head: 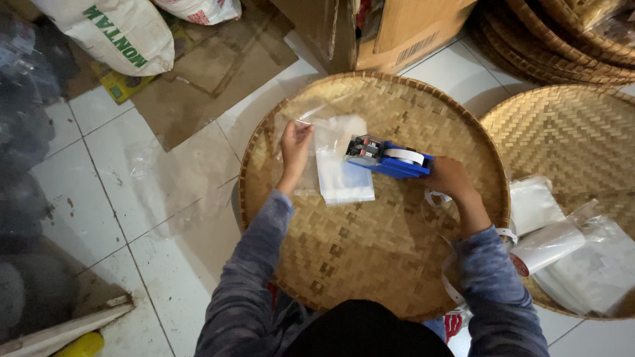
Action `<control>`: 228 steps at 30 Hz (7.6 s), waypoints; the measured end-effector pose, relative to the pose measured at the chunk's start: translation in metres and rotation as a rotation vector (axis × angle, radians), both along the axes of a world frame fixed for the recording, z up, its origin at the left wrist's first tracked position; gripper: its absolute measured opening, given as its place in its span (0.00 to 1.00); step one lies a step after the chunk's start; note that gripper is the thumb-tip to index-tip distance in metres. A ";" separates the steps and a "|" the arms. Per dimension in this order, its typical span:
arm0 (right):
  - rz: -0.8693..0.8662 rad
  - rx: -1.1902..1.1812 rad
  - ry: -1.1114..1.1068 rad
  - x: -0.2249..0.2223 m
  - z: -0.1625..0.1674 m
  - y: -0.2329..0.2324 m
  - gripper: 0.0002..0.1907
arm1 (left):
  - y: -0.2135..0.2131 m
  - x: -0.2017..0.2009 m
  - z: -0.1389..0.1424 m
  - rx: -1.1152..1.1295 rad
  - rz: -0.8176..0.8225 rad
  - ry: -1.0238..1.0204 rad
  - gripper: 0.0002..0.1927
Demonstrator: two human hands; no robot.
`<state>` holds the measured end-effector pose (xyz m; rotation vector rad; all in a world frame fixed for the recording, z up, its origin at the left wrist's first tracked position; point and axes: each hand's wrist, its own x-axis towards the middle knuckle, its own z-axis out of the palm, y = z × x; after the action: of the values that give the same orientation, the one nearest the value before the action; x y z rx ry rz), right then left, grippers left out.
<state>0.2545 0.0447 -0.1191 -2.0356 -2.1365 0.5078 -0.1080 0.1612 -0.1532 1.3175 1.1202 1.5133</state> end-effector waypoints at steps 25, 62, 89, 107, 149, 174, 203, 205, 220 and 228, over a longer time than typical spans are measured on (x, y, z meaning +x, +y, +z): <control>0.037 0.020 -0.009 0.005 -0.007 0.002 0.25 | 0.000 0.004 -0.012 -0.027 -0.059 0.102 0.08; 0.096 0.343 0.506 0.006 -0.014 0.001 0.22 | -0.008 0.016 -0.016 0.052 -0.136 0.160 0.14; 0.045 0.064 0.035 0.016 -0.022 0.001 0.22 | 0.002 0.005 -0.011 -0.207 -0.717 -0.122 0.26; 0.008 0.021 0.910 0.022 -0.053 -0.009 0.27 | -0.020 0.009 0.007 -0.196 -0.814 -0.208 0.25; 0.068 0.257 0.582 0.011 -0.058 -0.004 0.10 | -0.030 0.030 -0.015 -0.005 -0.304 -0.035 0.12; 0.054 -0.224 0.126 -0.005 -0.051 -0.002 0.14 | -0.028 0.021 0.003 0.039 -0.118 -0.264 0.12; 0.106 0.700 0.653 -0.102 0.084 -0.022 0.09 | -0.090 0.087 0.094 0.425 -0.222 0.112 0.22; 0.130 0.538 0.730 -0.104 0.052 -0.026 0.11 | -0.092 0.081 0.071 0.392 -0.206 0.163 0.22; -0.035 0.343 1.137 -0.084 -0.026 -0.018 0.09 | -0.094 0.069 0.036 0.558 -0.166 0.415 0.19; 0.031 0.520 0.908 -0.093 -0.001 -0.027 0.06 | -0.095 0.065 0.045 0.515 -0.186 0.455 0.19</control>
<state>0.1619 0.0180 -0.1203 -1.1539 -1.5137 0.6302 -0.0430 0.0661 -0.1084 2.1380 0.8604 1.4515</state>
